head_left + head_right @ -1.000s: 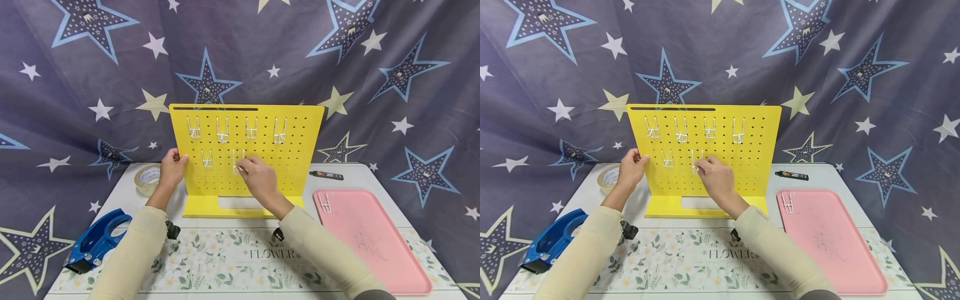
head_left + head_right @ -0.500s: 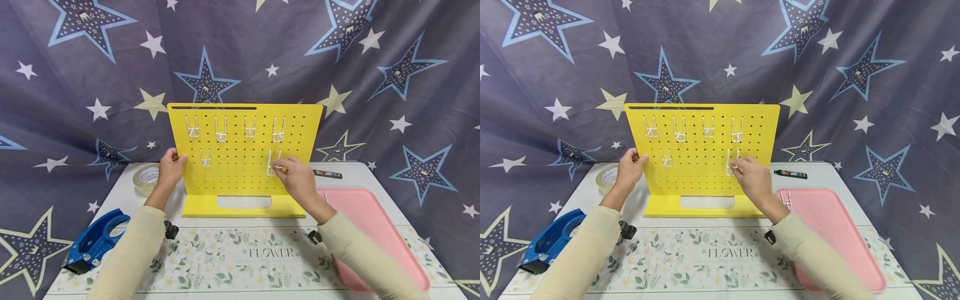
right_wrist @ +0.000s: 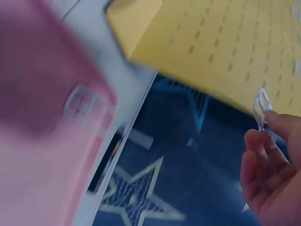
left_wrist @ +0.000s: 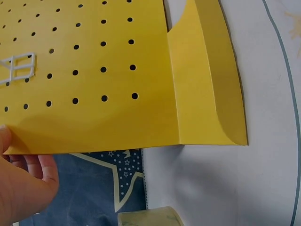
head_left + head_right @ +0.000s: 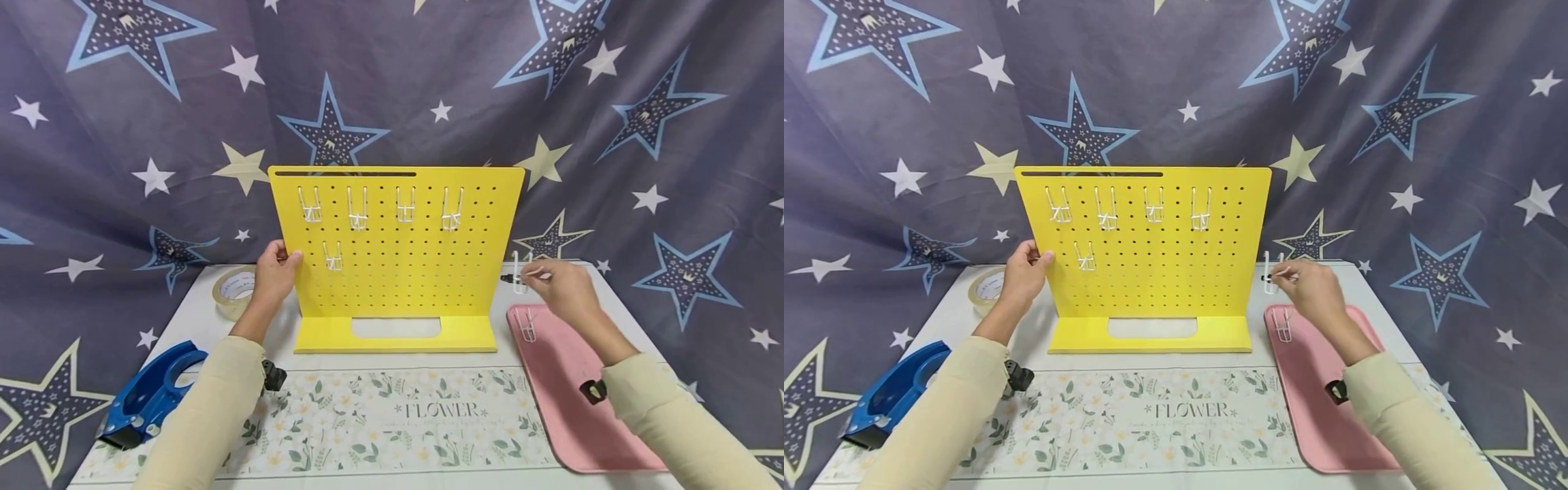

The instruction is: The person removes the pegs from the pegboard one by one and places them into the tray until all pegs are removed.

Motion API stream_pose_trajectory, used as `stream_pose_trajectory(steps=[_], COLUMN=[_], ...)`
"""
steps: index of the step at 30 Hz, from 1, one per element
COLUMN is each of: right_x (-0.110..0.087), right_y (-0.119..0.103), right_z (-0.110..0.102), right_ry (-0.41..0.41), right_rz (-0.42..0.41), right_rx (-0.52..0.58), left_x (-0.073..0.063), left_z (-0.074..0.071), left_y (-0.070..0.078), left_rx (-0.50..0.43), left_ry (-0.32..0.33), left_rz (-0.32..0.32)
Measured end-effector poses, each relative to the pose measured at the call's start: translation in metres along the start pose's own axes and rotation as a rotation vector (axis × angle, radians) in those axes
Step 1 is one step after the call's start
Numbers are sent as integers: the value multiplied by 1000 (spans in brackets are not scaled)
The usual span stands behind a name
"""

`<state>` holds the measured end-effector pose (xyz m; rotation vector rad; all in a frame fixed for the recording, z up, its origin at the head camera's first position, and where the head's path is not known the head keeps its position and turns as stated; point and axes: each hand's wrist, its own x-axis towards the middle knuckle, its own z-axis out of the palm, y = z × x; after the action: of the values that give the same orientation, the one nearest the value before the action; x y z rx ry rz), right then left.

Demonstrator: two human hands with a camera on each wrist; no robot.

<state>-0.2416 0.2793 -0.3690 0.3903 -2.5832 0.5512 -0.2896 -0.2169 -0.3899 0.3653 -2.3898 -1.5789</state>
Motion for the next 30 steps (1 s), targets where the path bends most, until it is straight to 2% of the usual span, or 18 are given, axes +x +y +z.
stream_pose_trajectory(steps=[4, 8, 15, 23, 30], right_x=[-4, -9, -25, -36, -41], right_y=[29, 52, 88, 106, 111], right_z=[-14, -20, -1, 27, 36], right_ry=[-44, -129, -295, -434, -486], right_rz=[44, 74, 104, 76, 90], right_rx=[-40, -67, -84, -105, -112], left_x=[1, 1, 4, 5, 4], left_z=[0, -3, -4, -7, -7], left_y=[0, -2, -4, -3, -5], left_rx=[1, -3, -4, 17, 11], left_ry=[-14, -21, -46, -58, -61], left_rz=[12, 19, 26, 37, 39])
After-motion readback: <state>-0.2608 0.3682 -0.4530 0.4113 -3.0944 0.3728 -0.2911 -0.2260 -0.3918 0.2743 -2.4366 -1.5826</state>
